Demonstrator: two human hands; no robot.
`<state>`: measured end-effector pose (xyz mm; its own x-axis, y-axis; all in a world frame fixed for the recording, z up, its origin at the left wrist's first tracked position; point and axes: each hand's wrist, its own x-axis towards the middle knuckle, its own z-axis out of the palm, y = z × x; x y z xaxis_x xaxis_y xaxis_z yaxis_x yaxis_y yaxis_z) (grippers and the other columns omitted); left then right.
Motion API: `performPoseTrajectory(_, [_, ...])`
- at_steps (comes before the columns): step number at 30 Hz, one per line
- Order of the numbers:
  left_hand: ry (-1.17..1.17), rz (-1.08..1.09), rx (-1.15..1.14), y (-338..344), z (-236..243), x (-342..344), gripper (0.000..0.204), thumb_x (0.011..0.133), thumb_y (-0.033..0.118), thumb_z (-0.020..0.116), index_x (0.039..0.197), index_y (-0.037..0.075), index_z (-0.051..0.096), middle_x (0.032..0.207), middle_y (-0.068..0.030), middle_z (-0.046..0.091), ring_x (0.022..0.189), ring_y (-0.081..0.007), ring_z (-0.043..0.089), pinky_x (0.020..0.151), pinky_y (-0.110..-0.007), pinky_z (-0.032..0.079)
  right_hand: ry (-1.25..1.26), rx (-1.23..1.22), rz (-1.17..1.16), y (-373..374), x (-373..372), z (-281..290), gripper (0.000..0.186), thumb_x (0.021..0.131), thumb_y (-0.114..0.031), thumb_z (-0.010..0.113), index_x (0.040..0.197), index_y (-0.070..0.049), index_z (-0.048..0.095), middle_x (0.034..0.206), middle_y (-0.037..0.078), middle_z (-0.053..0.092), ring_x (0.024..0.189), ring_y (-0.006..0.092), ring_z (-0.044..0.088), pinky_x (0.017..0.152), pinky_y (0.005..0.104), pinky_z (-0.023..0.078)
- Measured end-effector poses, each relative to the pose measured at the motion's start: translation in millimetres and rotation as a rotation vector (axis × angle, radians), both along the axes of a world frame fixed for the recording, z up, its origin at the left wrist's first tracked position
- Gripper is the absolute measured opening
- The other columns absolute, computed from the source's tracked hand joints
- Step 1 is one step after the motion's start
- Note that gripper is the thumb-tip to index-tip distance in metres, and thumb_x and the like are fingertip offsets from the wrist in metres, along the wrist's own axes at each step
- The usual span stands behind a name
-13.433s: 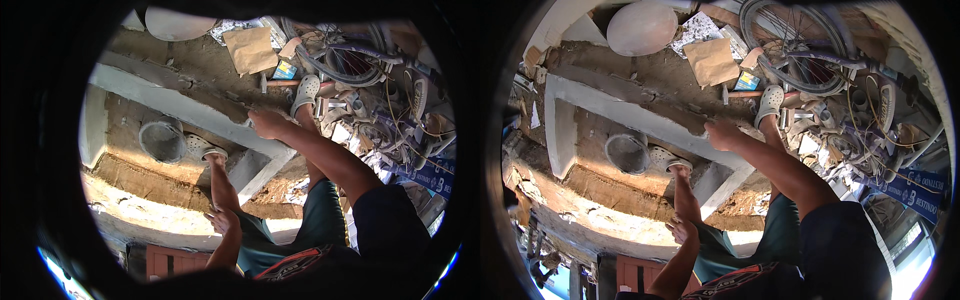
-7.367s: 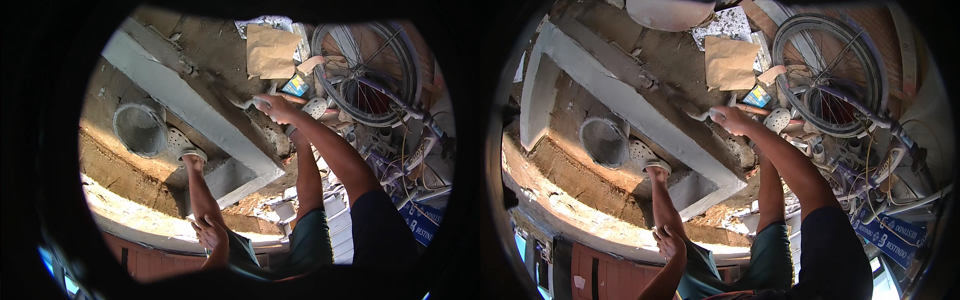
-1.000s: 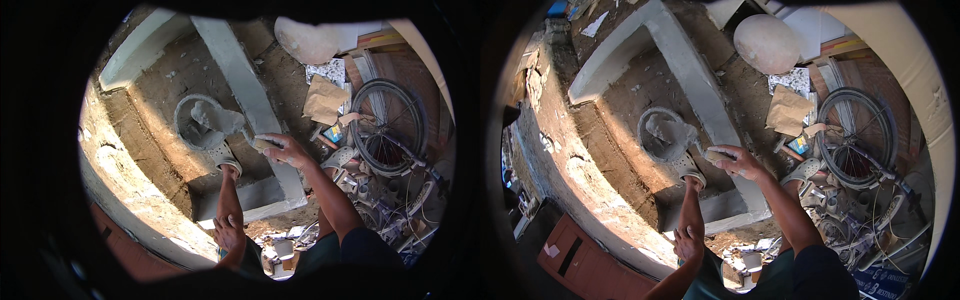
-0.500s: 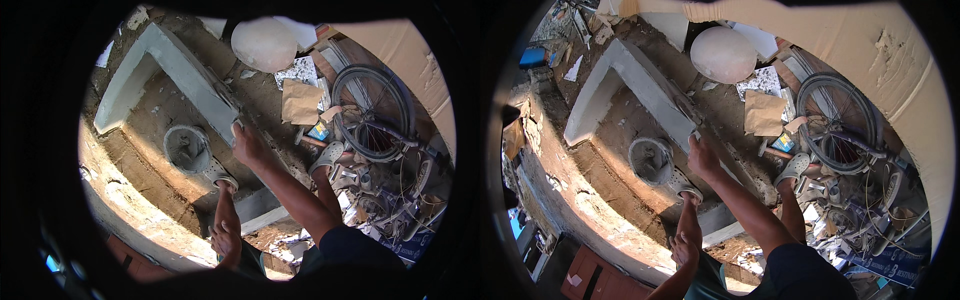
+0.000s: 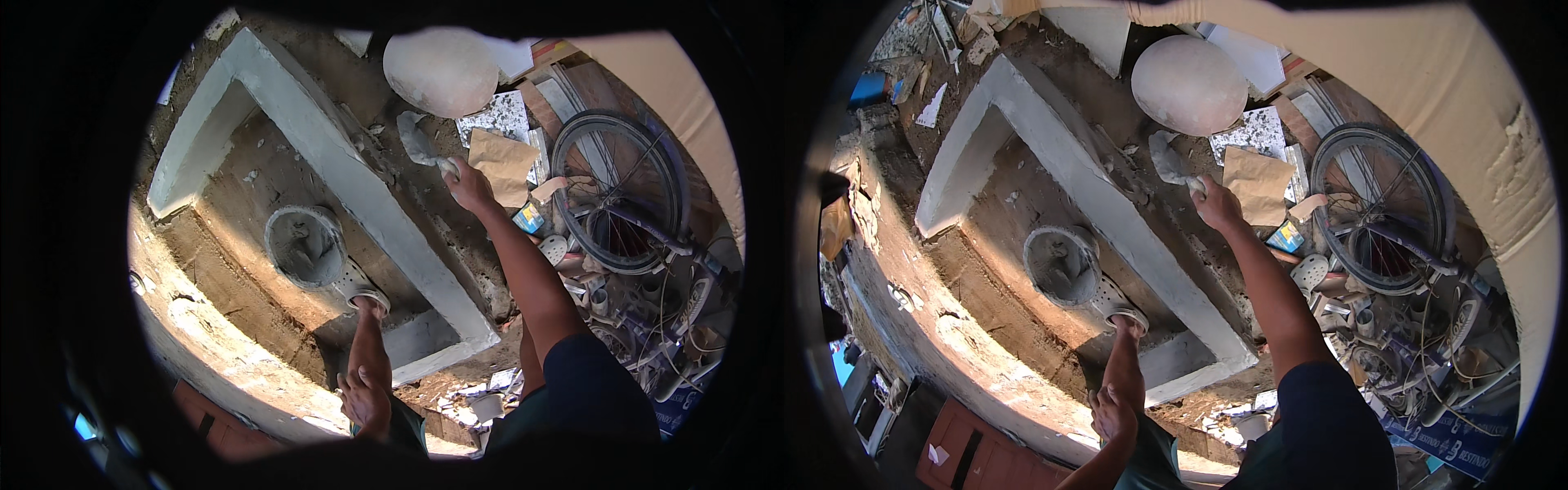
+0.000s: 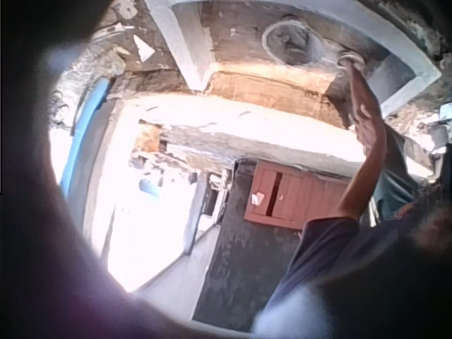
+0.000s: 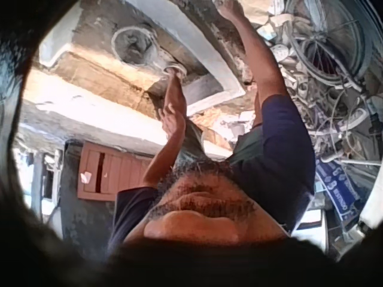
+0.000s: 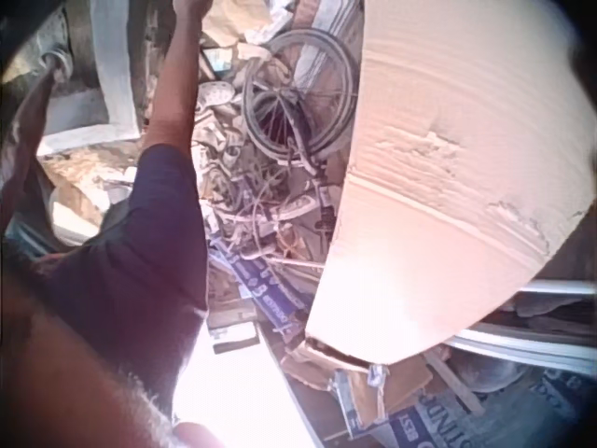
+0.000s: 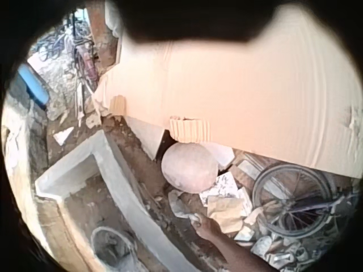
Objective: The person scoops cement from a bucket with a trowel and applies it to a concrete structure, smoothing the surface repeatedly. The person works on different sections of the structure, adding and leveling cement along edges and flat areas.
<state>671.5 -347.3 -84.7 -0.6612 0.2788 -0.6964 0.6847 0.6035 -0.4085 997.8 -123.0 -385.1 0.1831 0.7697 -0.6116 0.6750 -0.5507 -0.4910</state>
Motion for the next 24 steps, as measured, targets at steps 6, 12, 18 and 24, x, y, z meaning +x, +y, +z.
performPoseTrajectory(6, [0.022,-0.035,0.001,-22,-12,-6,0.056,0.11,0.053,0.037,0.142,0.014,0.061,0.163,-0.0133,0.046,0.138,-0.04,0.055,0.113,-0.057,0.04,-0.031,-0.093,0.108,30,-4,-45,0.054,0.104,-0.042,0.058,0.147,-0.009,0.053,0.111,0.027,0.075,0.095,0.0465,0.074,0.082,0.0547,0.058])
performPoseTrajectory(12, [0.033,-0.043,-0.027,-37,-17,0,0.053,0.11,0.053,0.038,0.141,0.016,0.061,0.162,-0.0137,0.047,0.138,-0.0401,0.054,0.113,-0.058,0.039,0.714,-0.449,-0.193,17,26,-13,0.05,0.107,-0.044,0.059,0.145,-0.012,0.056,0.076,0.007,0.062,0.049,0.0174,0.056,0.041,0.036,0.044])
performPoseTrajectory(18, [0.042,-0.011,-0.058,-51,-24,6,0.054,0.109,0.054,0.038,0.142,0.018,0.061,0.163,-0.015,0.046,0.14,-0.0405,0.052,0.116,-0.058,0.037,0.869,-0.377,-0.254,33,-33,-62,0.054,0.108,-0.046,0.055,0.149,-0.01,0.052,0.072,0.007,0.06,0.045,0.0188,0.053,0.04,0.037,0.044])
performPoseTrajectory(24, [0.037,-0.008,-0.084,-54,-23,7,0.058,0.109,0.056,0.037,0.144,0.016,0.059,0.164,-0.0155,0.045,0.143,-0.0409,0.049,0.117,-0.059,0.035,0.672,-0.518,-0.034,-6,-13,-55,0.071,0.107,-0.053,0.054,0.161,-0.009,0.039,0.078,0.01,0.063,0.05,0.0193,0.058,0.044,0.0392,0.049])
